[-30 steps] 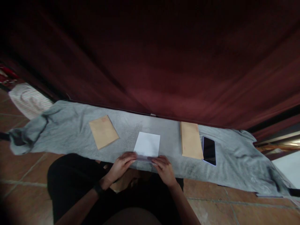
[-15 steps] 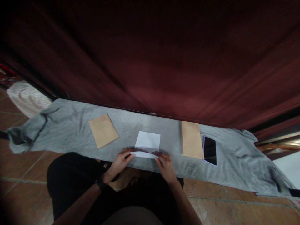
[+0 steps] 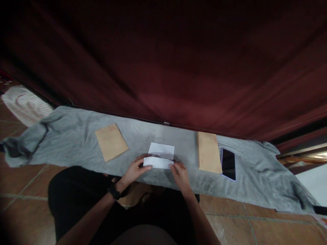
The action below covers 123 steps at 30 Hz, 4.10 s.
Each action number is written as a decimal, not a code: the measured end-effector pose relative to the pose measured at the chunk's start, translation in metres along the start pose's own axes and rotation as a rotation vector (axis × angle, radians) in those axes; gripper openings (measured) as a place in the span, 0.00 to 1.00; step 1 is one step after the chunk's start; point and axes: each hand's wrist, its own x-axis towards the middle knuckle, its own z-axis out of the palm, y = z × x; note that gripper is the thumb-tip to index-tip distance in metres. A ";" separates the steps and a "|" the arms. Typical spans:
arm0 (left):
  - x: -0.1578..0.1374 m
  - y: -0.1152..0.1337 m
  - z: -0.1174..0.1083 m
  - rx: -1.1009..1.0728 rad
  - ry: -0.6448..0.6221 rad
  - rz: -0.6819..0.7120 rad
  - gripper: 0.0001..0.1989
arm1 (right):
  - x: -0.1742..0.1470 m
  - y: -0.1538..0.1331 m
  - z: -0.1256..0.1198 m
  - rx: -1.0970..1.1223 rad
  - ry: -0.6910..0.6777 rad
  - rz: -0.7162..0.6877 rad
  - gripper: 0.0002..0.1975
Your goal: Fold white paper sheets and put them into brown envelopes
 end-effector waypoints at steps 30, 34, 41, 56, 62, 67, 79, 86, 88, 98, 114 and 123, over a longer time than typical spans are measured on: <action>0.016 -0.013 0.023 0.440 0.211 -0.023 0.14 | 0.025 -0.021 0.005 -0.229 -0.106 0.350 0.16; 0.024 -0.005 0.024 0.574 0.182 -0.090 0.11 | 0.038 -0.027 0.003 -0.347 -0.147 0.447 0.13; 0.036 0.000 0.028 0.776 0.132 -0.258 0.12 | 0.050 -0.031 0.002 -0.413 -0.205 0.540 0.13; 0.051 0.008 0.031 0.855 0.143 -0.347 0.16 | 0.056 -0.037 0.010 -0.562 -0.157 0.537 0.16; 0.051 0.008 0.031 0.841 0.151 -0.339 0.16 | 0.051 -0.036 0.018 -0.640 -0.092 0.443 0.19; 0.053 0.008 0.032 0.850 0.153 -0.338 0.16 | 0.051 -0.036 0.017 -0.629 -0.043 0.370 0.16; 0.049 0.008 0.034 0.953 0.121 -0.296 0.18 | 0.043 -0.041 0.050 -0.500 -0.116 -0.085 0.25; 0.047 0.007 0.037 0.979 0.116 -0.276 0.18 | 0.036 -0.034 0.055 -0.560 -0.094 -0.069 0.26; 0.046 0.006 0.038 0.981 0.124 -0.264 0.18 | 0.036 -0.034 0.057 -0.568 -0.083 -0.061 0.26; 0.035 0.007 0.074 0.888 -0.012 0.299 0.25 | 0.034 -0.032 0.059 -0.579 -0.117 -0.077 0.29; 0.046 -0.018 0.074 1.008 -0.050 0.248 0.30 | 0.039 -0.023 0.056 -0.608 -0.042 -0.001 0.28; 0.041 -0.019 0.068 1.036 -0.005 0.199 0.30 | 0.037 -0.001 0.034 -0.634 -0.050 0.023 0.27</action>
